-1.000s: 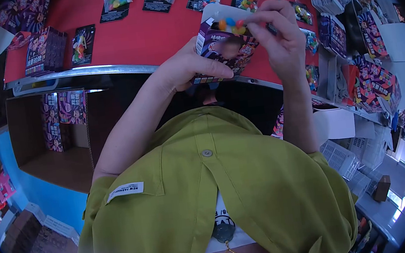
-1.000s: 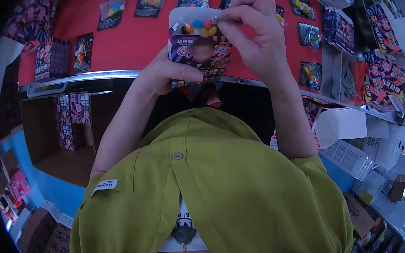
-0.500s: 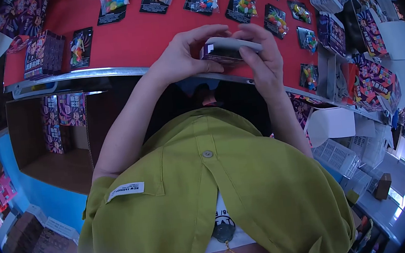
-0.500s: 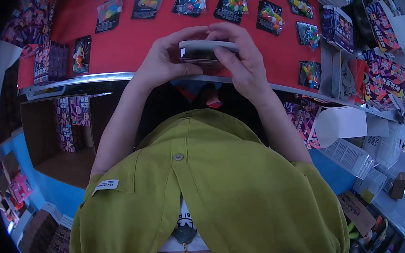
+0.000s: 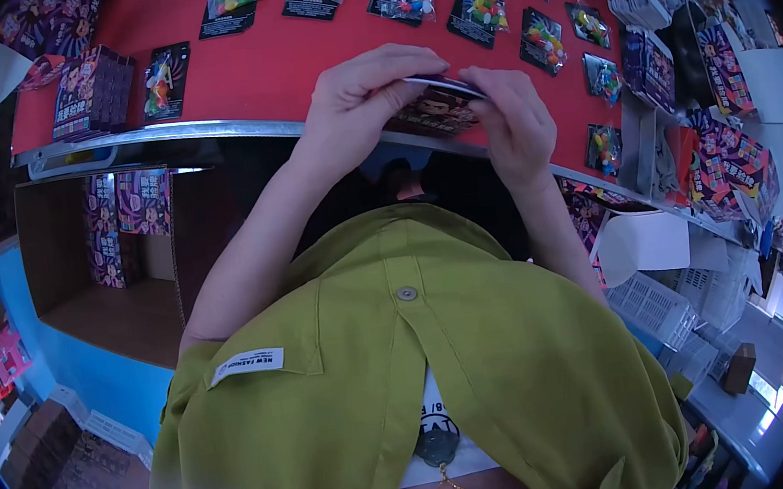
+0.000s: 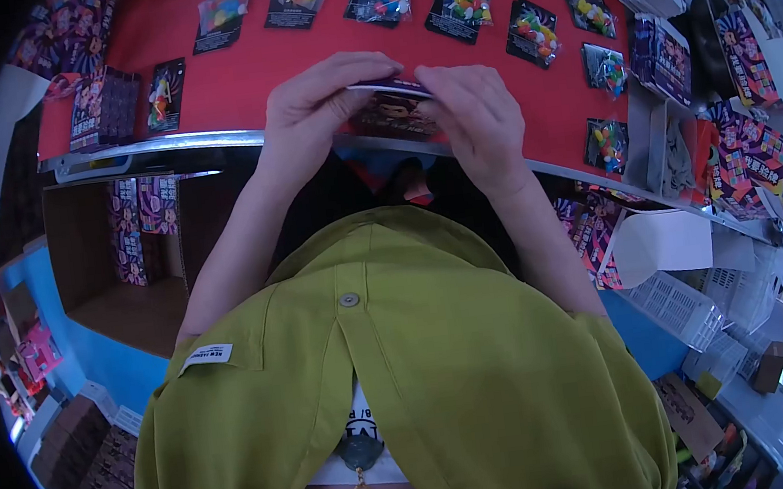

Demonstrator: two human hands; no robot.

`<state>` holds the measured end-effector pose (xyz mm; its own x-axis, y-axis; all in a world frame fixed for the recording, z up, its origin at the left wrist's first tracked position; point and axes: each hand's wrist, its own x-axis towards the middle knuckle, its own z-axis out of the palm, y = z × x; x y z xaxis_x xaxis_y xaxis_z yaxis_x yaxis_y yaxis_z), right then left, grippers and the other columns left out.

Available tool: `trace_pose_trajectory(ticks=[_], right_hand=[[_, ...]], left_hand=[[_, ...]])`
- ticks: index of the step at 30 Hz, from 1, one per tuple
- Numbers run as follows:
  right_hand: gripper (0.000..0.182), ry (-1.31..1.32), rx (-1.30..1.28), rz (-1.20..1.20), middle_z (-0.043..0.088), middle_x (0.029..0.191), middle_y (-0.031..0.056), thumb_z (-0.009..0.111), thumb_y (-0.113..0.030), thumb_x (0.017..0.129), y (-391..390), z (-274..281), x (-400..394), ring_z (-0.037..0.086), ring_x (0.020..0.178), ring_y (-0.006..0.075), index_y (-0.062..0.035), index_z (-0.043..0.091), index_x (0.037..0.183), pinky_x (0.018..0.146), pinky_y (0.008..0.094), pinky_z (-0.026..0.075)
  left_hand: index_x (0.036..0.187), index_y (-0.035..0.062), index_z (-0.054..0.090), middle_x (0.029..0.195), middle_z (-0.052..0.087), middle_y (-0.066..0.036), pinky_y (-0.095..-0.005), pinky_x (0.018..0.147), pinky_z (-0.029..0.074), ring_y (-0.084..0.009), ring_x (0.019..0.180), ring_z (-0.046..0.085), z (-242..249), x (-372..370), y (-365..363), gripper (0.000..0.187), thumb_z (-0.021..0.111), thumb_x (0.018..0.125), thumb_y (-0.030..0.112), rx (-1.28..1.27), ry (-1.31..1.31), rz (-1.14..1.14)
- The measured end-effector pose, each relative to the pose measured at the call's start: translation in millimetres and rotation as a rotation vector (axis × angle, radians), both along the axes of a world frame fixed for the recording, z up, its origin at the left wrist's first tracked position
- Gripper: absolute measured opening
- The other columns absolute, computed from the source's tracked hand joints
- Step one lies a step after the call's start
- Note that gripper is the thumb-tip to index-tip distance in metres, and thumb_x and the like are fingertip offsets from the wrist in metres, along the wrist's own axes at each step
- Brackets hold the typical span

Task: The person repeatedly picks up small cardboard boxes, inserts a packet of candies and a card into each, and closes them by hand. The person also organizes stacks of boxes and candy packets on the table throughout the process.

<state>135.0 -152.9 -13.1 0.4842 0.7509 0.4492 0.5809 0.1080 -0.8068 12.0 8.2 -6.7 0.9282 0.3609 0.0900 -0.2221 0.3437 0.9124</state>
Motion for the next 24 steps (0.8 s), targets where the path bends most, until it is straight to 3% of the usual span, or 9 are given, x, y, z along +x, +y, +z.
trace_pose_trajectory(ticks=[2,5,11,15,17,21,23,24], right_hand=[[0.028,-0.754,0.037,-0.023,0.062,0.106,0.0121,0.063,-0.014,0.084,0.1,1.0,5.1,0.062,0.087,0.0246,-0.0027,0.062,0.109,0.073,0.0334,0.05],[0.03,-0.654,0.042,-0.02,0.063,0.104,0.011,0.067,-0.013,0.079,-0.2,4.0,1.8,0.062,0.086,0.025,-0.0039,0.063,0.108,0.073,0.0331,0.048],[0.027,-0.24,0.011,0.015,0.064,0.097,0.0074,0.069,-0.008,0.078,-3.1,7.2,-7.1,0.059,0.085,0.0196,-0.0048,0.066,0.105,0.075,0.0295,0.042],[0.024,-0.048,-0.011,0.004,0.065,0.092,0.0059,0.068,-0.007,0.08,-4.3,9.4,-10.2,0.058,0.084,0.0173,-0.0046,0.067,0.103,0.077,0.0276,0.039],[0.022,0.099,-0.055,0.078,0.061,0.096,0.0106,0.061,0.002,0.083,-5.0,12.1,-7.3,0.058,0.089,0.0187,0.0034,0.064,0.105,0.078,0.0248,0.045],[0.021,0.136,-0.049,0.084,0.062,0.097,0.0102,0.061,0.0,0.084,-6.1,12.7,-8.5,0.058,0.088,0.0192,0.0026,0.064,0.105,0.076,0.0266,0.045],[0.021,-0.256,-0.057,0.047,0.062,0.099,0.0107,0.062,-0.003,0.083,-6.2,13.5,-5.1,0.058,0.088,0.0214,0.001,0.065,0.104,0.074,0.0299,0.044],[0.021,-0.257,-0.056,0.053,0.062,0.099,0.0107,0.062,-0.003,0.083,-6.1,12.9,-3.1,0.058,0.088,0.0214,0.001,0.065,0.104,0.074,0.0299,0.044]], left_hand=[[0.102,0.0018,0.065,0.106,0.063,-0.01,-0.0307,0.082,0.051,-0.0222,0.094,0.062,-8.6,-2.3,10.1,0.021,0.06,0.082,-0.002,1.028,-0.259,0.212],[0.099,0.0024,0.066,0.104,0.063,-0.012,-0.0322,0.078,0.053,-0.026,0.093,0.062,-4.8,-4.7,11.3,0.021,0.067,0.078,0.003,1.238,-0.3,0.259],[0.092,0.0015,0.067,0.086,0.066,-0.009,-0.0287,0.065,0.054,-0.0235,0.078,0.066,1.1,-4.1,4.2,0.019,0.072,0.074,0.008,0.955,-0.216,0.23],[0.093,0.0003,0.067,0.085,0.067,-0.011,-0.0281,0.065,0.053,-0.0214,0.079,0.066,9.2,-3.7,7.9,0.018,0.071,0.076,0.004,0.987,-0.173,0.168],[0.091,0.0,0.068,0.081,0.067,-0.01,-0.027,0.064,0.053,-0.02,0.076,0.066,12.9,-2.6,7.0,0.016,0.07,0.076,0.005,0.96,-0.132,0.158],[0.085,0.0002,0.069,0.08,0.066,-0.008,-0.0275,0.063,0.052,-0.018,0.075,0.065,13.9,-2.4,7.5,0.012,0.071,0.077,0.009,0.766,-0.079,0.087],[0.083,0.0001,0.069,0.081,0.066,-0.008,-0.0283,0.065,0.052,-0.0172,0.077,0.064,12.2,-2.0,8.3,0.011,0.071,0.077,0.009,0.511,-0.07,0.04],[0.083,0.0001,0.069,0.081,0.066,-0.008,-0.0283,0.065,0.052,-0.0172,0.077,0.064,10.9,-3.5,9.1,0.011,0.071,0.077,0.009,0.511,-0.069,0.046]])
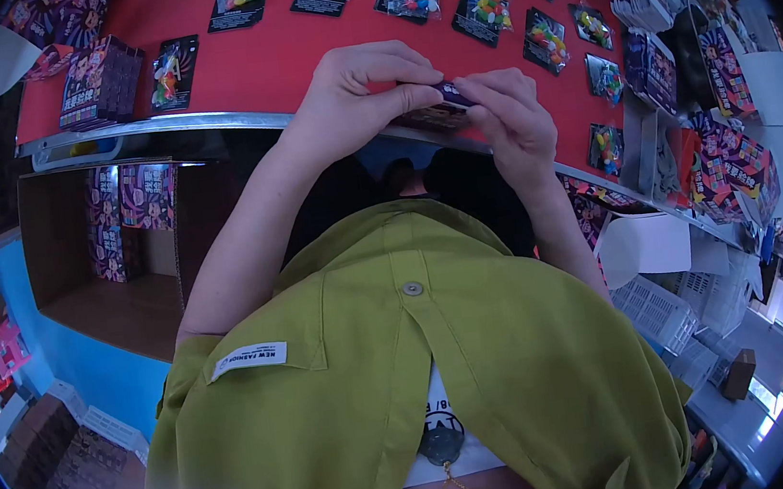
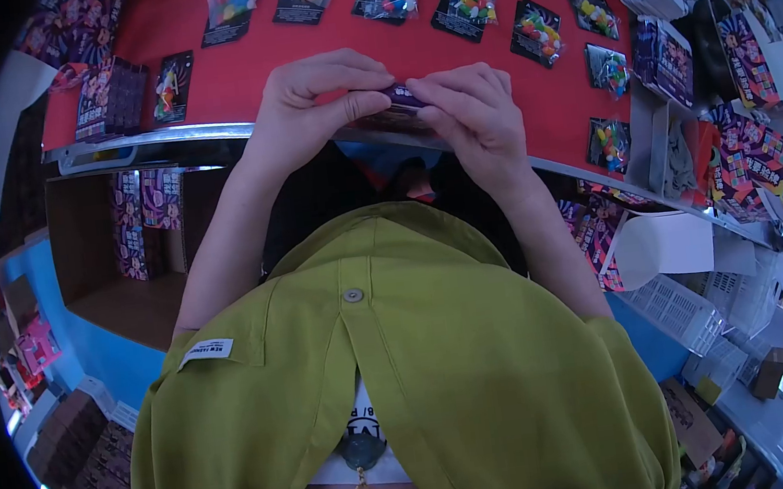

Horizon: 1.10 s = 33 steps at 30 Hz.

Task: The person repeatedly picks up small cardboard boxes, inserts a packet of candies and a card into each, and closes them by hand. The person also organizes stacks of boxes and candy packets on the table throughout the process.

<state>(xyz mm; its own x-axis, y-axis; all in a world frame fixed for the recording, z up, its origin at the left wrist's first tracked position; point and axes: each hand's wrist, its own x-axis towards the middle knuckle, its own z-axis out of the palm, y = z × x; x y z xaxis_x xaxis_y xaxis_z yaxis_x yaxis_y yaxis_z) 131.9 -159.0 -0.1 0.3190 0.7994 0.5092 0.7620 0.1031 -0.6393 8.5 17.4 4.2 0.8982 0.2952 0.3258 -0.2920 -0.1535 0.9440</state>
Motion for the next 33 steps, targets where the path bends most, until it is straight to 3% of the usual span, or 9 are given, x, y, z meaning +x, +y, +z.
trace_pose_trajectory(ticks=[5,8,12,14,15,19,24,27,33], right_hand=[[0.038,-0.39,0.043,0.029,0.063,0.099,0.0085,0.071,-0.005,0.072,0.0,0.2,1.7,0.059,0.078,0.0217,-0.0065,0.064,0.109,0.066,0.0313,0.044],[0.037,-0.422,0.046,0.011,0.062,0.097,0.0111,0.07,-0.001,0.072,1.6,1.9,-0.3,0.061,0.075,0.0233,-0.0028,0.063,0.108,0.064,0.0318,0.048],[0.032,-0.296,0.087,-0.028,0.062,0.097,0.0136,0.066,0.003,0.076,20.2,-2.5,-9.3,0.062,0.078,0.0244,0.0013,0.062,0.108,0.068,0.0307,0.051],[0.024,0.032,0.055,-0.06,0.063,0.098,0.0131,0.059,0.0,0.086,37.8,6.9,-17.6,0.062,0.084,0.0203,0.0028,0.06,0.11,0.075,0.0279,0.05],[0.024,0.031,0.071,-0.035,0.063,0.098,0.0131,0.059,0.0,0.086,49.8,11.6,-19.6,0.062,0.084,0.0203,0.0028,0.06,0.11,0.075,0.0279,0.05],[0.026,0.772,-0.085,0.323,0.062,0.102,0.0073,0.046,-0.014,0.097,109.4,31.2,-38.9,0.055,0.097,0.0102,0.0033,0.058,0.113,0.085,0.0258,0.044],[0.029,-0.235,-0.055,0.331,0.057,0.119,0.0123,0.047,-0.026,0.094,227.2,-0.3,-78.8,0.055,0.108,0.0303,-0.0086,0.061,0.112,0.095,0.0432,0.037],[0.033,-0.634,-0.117,0.253,0.055,0.122,0.0109,0.047,-0.033,0.092,274.4,-23.2,-105.7,0.049,0.115,0.0294,-0.0121,0.063,0.111,0.097,0.0485,0.032],[0.035,-0.71,-0.363,0.358,0.057,0.113,0.0105,0.048,-0.036,0.09,282.9,-24.9,-113.7,0.049,0.111,0.0306,-0.0106,0.063,0.109,0.096,0.0471,0.032]], left_hand=[[0.094,0.0005,0.065,0.094,0.065,-0.012,-0.0315,0.071,0.054,-0.026,0.083,0.065,-5.6,-7.9,1.0,0.022,0.071,0.074,0.005,0.746,-0.258,0.138],[0.096,0.0006,0.064,0.094,0.063,-0.009,-0.0309,0.07,0.053,-0.0245,0.08,0.063,-12.4,-7.0,-8.0,0.025,0.07,0.074,0.01,0.889,-0.341,0.306],[0.122,-0.0049,0.047,0.126,0.044,-0.024,-0.0439,0.083,0.048,-0.0399,0.109,0.048,-5.4,-15.5,-35.3,0.069,0.073,0.07,0.031,0.824,-0.012,0.36],[0.127,-0.0051,0.041,0.13,0.035,-0.03,-0.0518,0.088,0.043,-0.0459,0.112,0.041,-14.3,-11.7,-41.7,0.08,0.076,0.063,0.029,0.756,0.033,0.485],[0.127,-0.0051,0.041,0.13,0.035,-0.03,-0.0518,0.088,0.043,-0.0459,0.112,0.041,-8.0,-17.1,-34.3,0.08,0.076,0.063,0.029,0.772,0.036,0.51],[0.12,-0.0002,0.048,0.126,0.038,-0.027,-0.0492,0.086,0.042,-0.0444,0.107,0.044,17.1,-54.7,14.5,0.069,0.068,0.055,0.014,0.826,0.032,0.785],[0.117,0.0038,0.052,0.125,0.041,-0.02,-0.0454,0.089,0.044,-0.0379,0.113,0.044,46.1,-132.6,108.1,0.063,0.07,0.059,0.018,0.887,0.101,1.057],[0.122,0.0082,0.053,0.132,0.04,-0.016,-0.0455,0.094,0.044,-0.0354,0.121,0.042,53.5,-162.6,164.6,0.066,0.071,0.061,0.027,0.954,0.31,1.052],[0.126,0.0153,0.053,0.141,0.037,-0.012,-0.0482,0.099,0.041,-0.0372,0.127,0.036,31.5,-142.4,233.4,0.07,0.067,0.062,0.038,0.973,0.642,0.889]])
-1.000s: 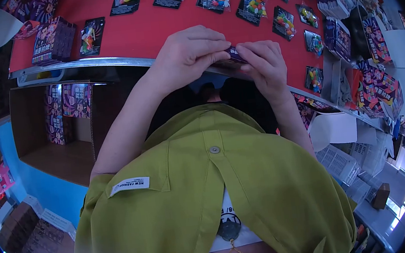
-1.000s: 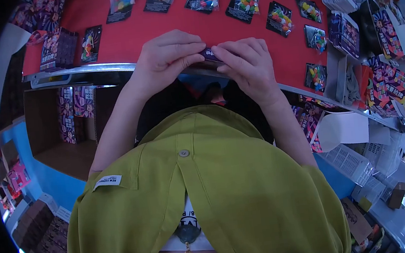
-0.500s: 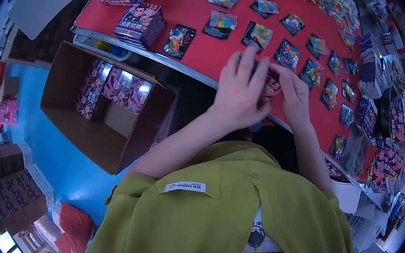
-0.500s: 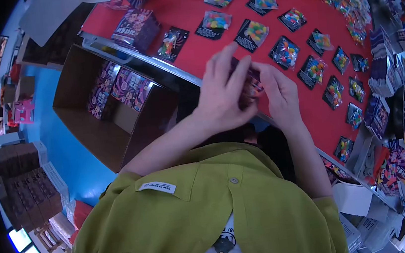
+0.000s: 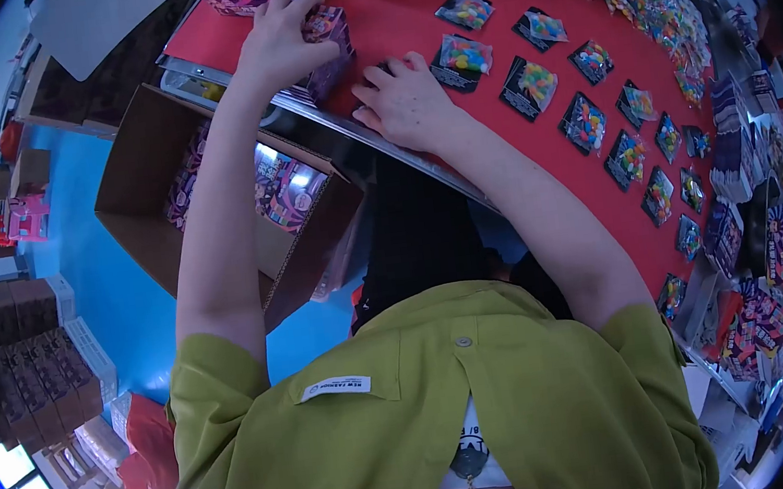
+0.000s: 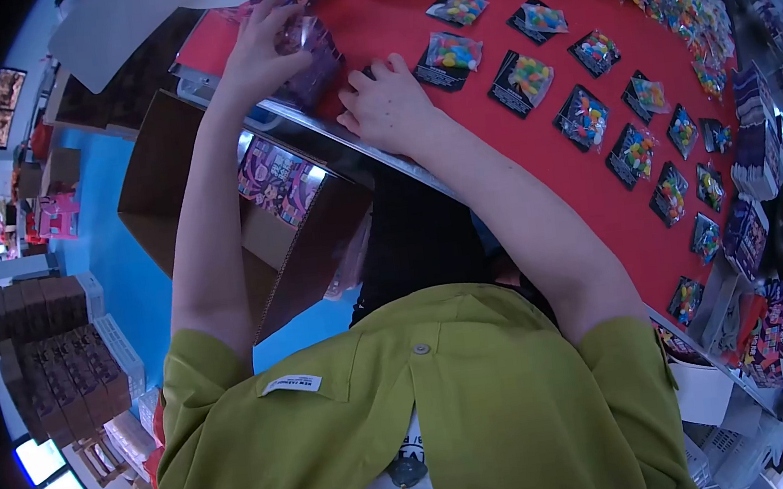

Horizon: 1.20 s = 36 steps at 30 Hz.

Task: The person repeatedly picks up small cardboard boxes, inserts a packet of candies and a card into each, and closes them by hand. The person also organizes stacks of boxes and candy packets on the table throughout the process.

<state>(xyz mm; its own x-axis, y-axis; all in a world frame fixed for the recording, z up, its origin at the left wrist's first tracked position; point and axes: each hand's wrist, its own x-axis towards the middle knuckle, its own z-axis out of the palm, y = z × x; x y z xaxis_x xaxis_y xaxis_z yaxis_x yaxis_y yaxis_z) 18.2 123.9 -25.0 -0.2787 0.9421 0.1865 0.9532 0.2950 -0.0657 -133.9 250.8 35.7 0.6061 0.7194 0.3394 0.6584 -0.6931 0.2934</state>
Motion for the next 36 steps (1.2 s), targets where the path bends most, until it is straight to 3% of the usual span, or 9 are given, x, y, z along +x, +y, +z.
trace_pose_trajectory(ticks=[8,15,19,22,25,30,31,34,36], right_hand=[[0.036,-0.085,0.073,-0.059,0.054,0.113,0.0129,0.055,-0.027,0.087,-67.2,0.5,21.9,0.049,0.113,0.03,-0.0034,0.059,0.113,0.099,0.0456,0.03],[0.04,-0.066,0.023,-0.261,0.052,0.118,0.0143,0.06,-0.025,0.082,-174.4,6.3,76.0,0.046,0.116,0.0306,-0.0037,0.056,0.115,0.098,0.0469,0.03],[0.043,-0.017,-0.052,-0.406,0.049,0.124,0.0137,0.06,-0.028,0.082,-238.3,10.1,104.8,0.043,0.119,0.0303,-0.0072,0.054,0.12,0.099,0.0493,0.028],[0.045,0.109,0.046,-0.436,0.048,0.127,0.0128,0.06,-0.032,0.084,-254.4,0.6,109.5,0.041,0.122,0.0294,-0.0097,0.053,0.123,0.101,0.0495,0.026],[0.044,0.172,0.224,-0.53,0.047,0.131,0.014,0.055,-0.037,0.087,-268.1,12.0,129.9,0.043,0.12,0.027,-0.0086,0.055,0.12,0.099,0.0488,0.028],[0.034,-0.158,0.538,-1.132,0.061,0.106,0.0143,0.058,-0.023,0.086,-353.5,33.9,237.8,0.057,0.102,0.0303,-0.0007,0.056,0.112,0.089,0.0465,0.039],[0.037,-0.094,0.218,-1.45,0.061,0.105,0.0163,0.059,-0.024,0.086,-362.7,56.5,253.6,0.059,0.099,0.033,-0.0014,0.054,0.115,0.084,0.0478,0.043],[0.049,0.026,0.101,-1.497,0.056,0.122,0.0204,0.054,-0.035,0.089,-425.1,14.6,363.4,0.056,0.11,0.0356,-0.0034,0.048,0.125,0.091,0.0451,0.044],[0.047,-0.527,0.044,-1.318,0.058,0.118,0.0212,0.049,-0.035,0.091,-463.5,-36.1,435.8,0.056,0.108,0.0381,-0.0034,0.047,0.126,0.09,0.0448,0.045]], left_hand=[[0.129,0.0096,0.049,0.133,0.045,-0.017,-0.0412,0.1,0.041,-0.0336,0.122,0.045,-2.6,18.1,7.8,0.07,0.068,0.063,0.026,-0.129,0.272,0.063],[0.123,0.0035,0.053,0.104,0.06,-0.012,-0.0311,0.086,0.046,-0.0237,0.098,0.058,-5.8,8.3,33.9,0.071,0.073,0.056,0.016,-0.401,0.042,-0.063],[0.127,0.0062,0.048,0.12,0.05,-0.013,-0.0324,0.094,0.042,-0.0253,0.109,0.052,-15.7,-4.0,57.4,0.073,0.07,0.059,0.014,-0.679,-0.02,-0.08],[0.13,0.0081,0.046,0.13,0.045,-0.013,-0.0359,0.097,0.041,-0.0275,0.116,0.048,-8.5,-3.3,43.7,0.073,0.069,0.061,0.016,-0.625,0.028,-0.151],[0.134,0.011,0.044,0.14,0.036,-0.012,-0.0384,0.099,0.04,-0.0291,0.123,0.043,-0.8,12.3,21.6,0.075,0.07,0.064,0.019,-0.128,0.202,0.002],[0.111,0.0009,0.061,0.117,0.058,-0.015,-0.0388,0.093,0.044,-0.0298,0.109,0.055,0.1,6.0,0.8,0.036,0.068,0.08,0.017,0.364,-0.235,-0.078],[0.104,-0.001,0.063,0.11,0.062,-0.015,-0.0383,0.091,0.045,-0.0296,0.105,0.058,6.0,12.9,-24.0,0.028,0.067,0.081,0.014,0.427,-0.292,-0.125],[0.107,0.0024,0.06,0.103,0.062,-0.012,-0.0362,0.083,0.045,-0.0276,0.094,0.058,1.8,42.7,-88.6,0.032,0.067,0.075,0.004,0.347,-0.515,-0.221],[0.118,0.0026,0.052,0.109,0.058,-0.014,-0.04,0.089,0.038,-0.0277,0.1,0.054,-7.4,56.9,-132.9,0.046,0.065,0.074,0.003,0.232,-0.508,-0.264]])
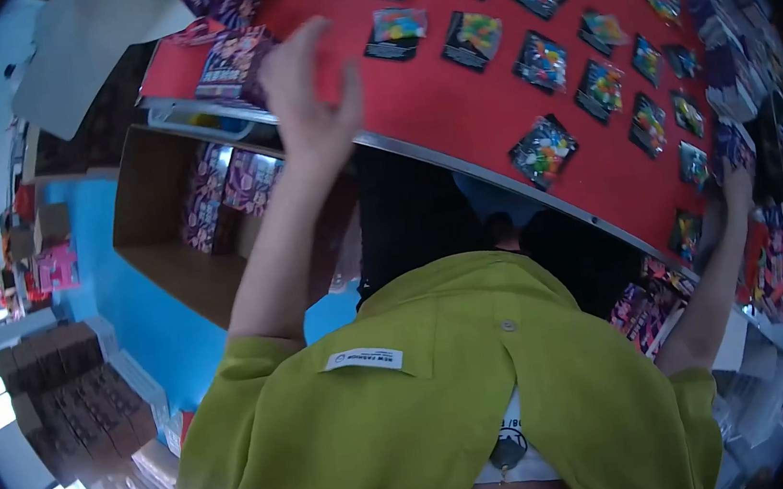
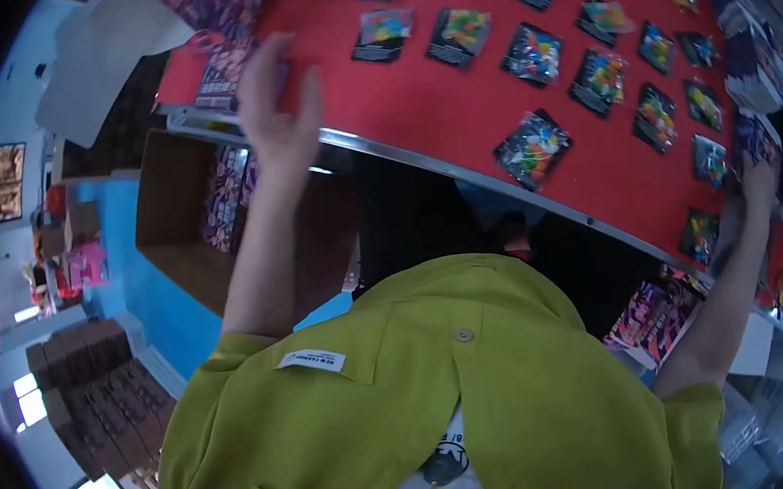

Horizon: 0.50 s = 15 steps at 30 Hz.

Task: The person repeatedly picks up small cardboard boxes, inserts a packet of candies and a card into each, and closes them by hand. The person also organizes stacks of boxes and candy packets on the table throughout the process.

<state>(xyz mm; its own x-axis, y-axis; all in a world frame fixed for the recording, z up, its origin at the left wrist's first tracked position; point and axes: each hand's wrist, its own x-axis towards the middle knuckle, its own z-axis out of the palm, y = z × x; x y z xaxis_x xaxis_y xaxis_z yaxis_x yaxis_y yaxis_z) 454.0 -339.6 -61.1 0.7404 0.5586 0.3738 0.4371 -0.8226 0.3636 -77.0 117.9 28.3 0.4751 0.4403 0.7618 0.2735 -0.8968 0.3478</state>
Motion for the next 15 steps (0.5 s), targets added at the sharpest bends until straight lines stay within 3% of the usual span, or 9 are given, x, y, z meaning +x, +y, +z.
trace_pose_trajectory(ticks=[2,5,8,11,13,15], right_hand=[[0.038,0.373,-0.046,-0.397,0.059,0.113,0.0227,0.044,-0.03,0.093,24.2,27.4,-14.4,0.058,0.104,0.0384,-0.0032,0.052,0.118,0.085,0.0479,0.047],[0.03,0.273,-0.151,-0.333,0.063,0.106,0.0206,0.041,-0.025,0.093,28.2,27.7,-20.8,0.061,0.097,0.0368,-0.0032,0.056,0.107,0.079,0.049,0.048],[0.024,0.153,-0.075,-0.22,0.065,0.101,0.0166,0.041,-0.02,0.092,24.0,23.4,-20.7,0.064,0.09,0.0349,-0.0045,0.058,0.1,0.075,0.0484,0.05],[0.025,0.039,-0.149,-0.184,0.065,0.097,0.0199,0.036,-0.018,0.092,8.2,16.7,5.0,0.064,0.088,0.0379,-0.003,0.055,0.098,0.073,0.0475,0.051],[0.024,0.004,-0.114,-0.23,0.066,0.095,0.0186,0.038,-0.017,0.092,20.8,52.9,-16.9,0.064,0.086,0.0366,-0.0042,0.057,0.1,0.072,0.0465,0.051],[0.024,-0.026,-0.08,-0.275,0.066,0.093,0.0173,0.04,-0.016,0.092,58.6,84.0,-71.0,0.065,0.084,0.0352,-0.0055,0.058,0.102,0.072,0.0455,0.051]], left_hand=[[0.12,0.002,0.05,0.108,0.057,-0.015,-0.0433,0.093,0.034,-0.0286,0.1,0.053,-16.7,14.0,-42.9,0.049,0.064,0.072,0.002,-0.081,-0.015,-0.11],[0.119,0.0004,0.049,0.106,0.056,-0.015,-0.0457,0.095,0.032,-0.0296,0.099,0.054,-30.7,26.4,-86.9,0.05,0.063,0.071,0.001,-0.178,0.021,-0.231],[0.12,0.0013,0.05,0.109,0.06,-0.013,-0.0455,0.096,0.035,-0.0276,0.101,0.057,-33.9,31.3,-102.4,0.048,0.063,0.074,-0.001,-0.301,0.033,-0.29],[0.125,0.0011,0.047,0.111,0.059,-0.013,-0.0426,0.096,0.036,-0.0267,0.102,0.057,-32.2,38.2,-106.8,0.054,0.065,0.074,0.001,-0.423,-0.005,-0.419],[0.128,0.0012,0.045,0.114,0.058,-0.013,-0.0417,0.097,0.036,-0.0265,0.104,0.056,-23.6,48.4,-111.9,0.057,0.066,0.076,0.003,-0.524,-0.053,-0.526],[0.135,0.0013,0.037,0.12,0.054,-0.015,-0.0392,0.098,0.037,-0.0258,0.108,0.054,-5.7,65.6,-123.3,0.069,0.072,0.076,0.012,-1.485,-0.255,-0.83]])
